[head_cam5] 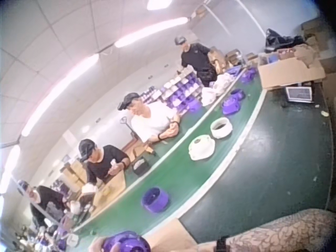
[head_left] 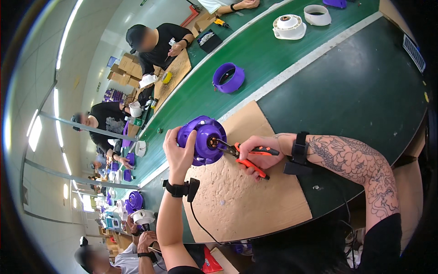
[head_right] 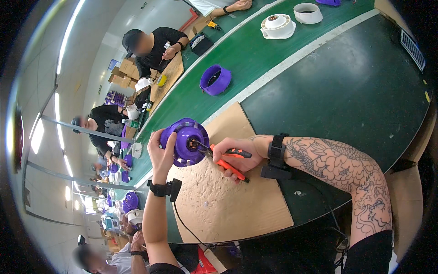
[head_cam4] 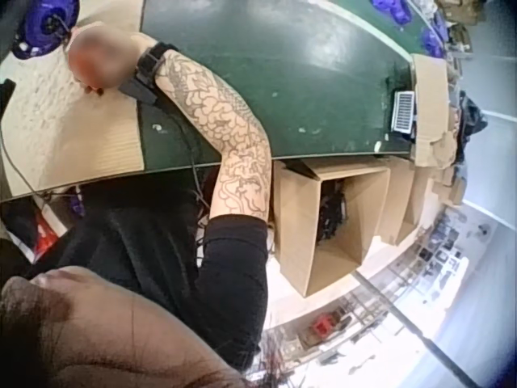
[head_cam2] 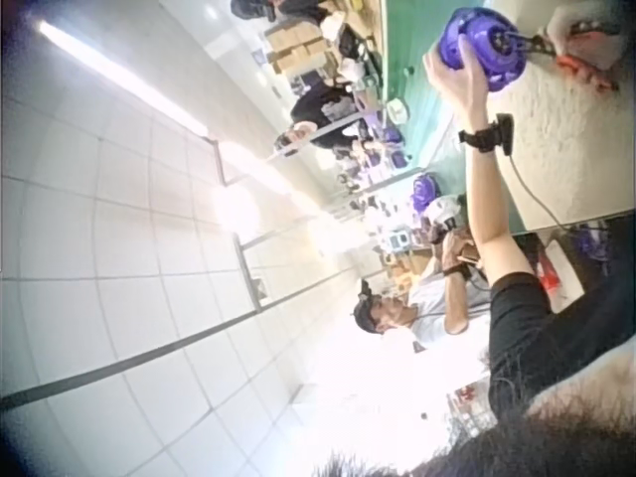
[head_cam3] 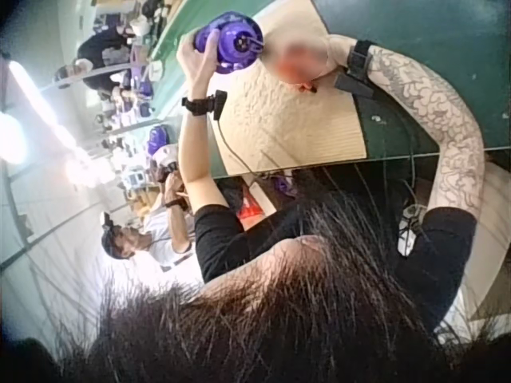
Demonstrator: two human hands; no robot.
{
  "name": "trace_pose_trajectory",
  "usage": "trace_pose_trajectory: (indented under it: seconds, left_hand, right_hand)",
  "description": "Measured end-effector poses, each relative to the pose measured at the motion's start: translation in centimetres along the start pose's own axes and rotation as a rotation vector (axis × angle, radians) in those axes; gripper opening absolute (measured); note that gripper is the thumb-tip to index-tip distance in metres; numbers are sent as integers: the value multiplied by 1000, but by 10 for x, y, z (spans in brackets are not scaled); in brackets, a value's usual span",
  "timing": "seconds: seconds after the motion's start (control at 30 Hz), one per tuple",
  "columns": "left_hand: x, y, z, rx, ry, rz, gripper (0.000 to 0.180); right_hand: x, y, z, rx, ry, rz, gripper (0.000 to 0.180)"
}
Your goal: The person uses pliers to manipulate wires and components inside white and purple plastic housings on a green assembly table. They repeatedly pick up housings, adjust internal parts with the tool, and place them back on the table.
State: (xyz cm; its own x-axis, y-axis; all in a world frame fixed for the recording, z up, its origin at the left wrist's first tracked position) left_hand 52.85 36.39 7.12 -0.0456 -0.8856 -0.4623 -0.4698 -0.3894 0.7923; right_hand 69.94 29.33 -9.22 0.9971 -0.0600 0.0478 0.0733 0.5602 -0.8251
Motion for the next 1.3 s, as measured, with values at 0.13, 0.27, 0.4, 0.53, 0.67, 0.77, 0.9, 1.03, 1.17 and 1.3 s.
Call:
trace_pose_trajectory:
  seconds: [0.13,0.27,0.4,0.53,0.67,0.77,0.9,1.03,1.17,1.3]
  left_hand:
    - [0,-1,-17,-54,-70,37,42]
    - [-2,-1,-36,-98,-126,87,41]
    - [-3,-2,-45,-109,-159,85,41]
    - [-3,-3,-44,-142,-156,90,42]
    - [-3,-3,-54,-158,-194,102,44]
    - [0,1,-51,-141,-234,64,45]
    - [8,-1,-56,-184,-219,9,46]
    - [6,2,-61,-252,-216,19,45]
    - [4,10,-71,-281,-196,92,43]
    - [13,22,-69,-277,-225,88,42]
  right_hand:
    - [-2,2,0,9,4,-16,35]
    - [-4,4,-1,13,-4,-65,33]
    - [-6,5,-2,8,-7,-69,32]
    - [-5,5,0,50,9,-138,31]
    - [-5,6,-1,45,15,-117,29]
    - [-6,5,-1,62,2,-155,28]
    - [-2,3,4,103,21,-315,27]
    - [-1,-4,8,227,37,-377,28]
    - [10,-16,15,513,-28,-512,29]
    - [14,-35,21,748,-2,-523,29]
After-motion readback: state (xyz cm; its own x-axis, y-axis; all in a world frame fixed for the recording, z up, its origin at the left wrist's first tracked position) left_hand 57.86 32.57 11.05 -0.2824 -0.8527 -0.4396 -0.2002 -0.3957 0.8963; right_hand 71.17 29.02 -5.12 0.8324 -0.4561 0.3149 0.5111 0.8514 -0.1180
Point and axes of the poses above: each hand's wrist, its own x-axis away from the middle knuckle, its own y-axis out of the back of the hand, z = x × y, the point moved 8 cm from there along -x, towards the middle knuckle, and after that the axes turned 3 degrees about y, right-handed, at the moved point
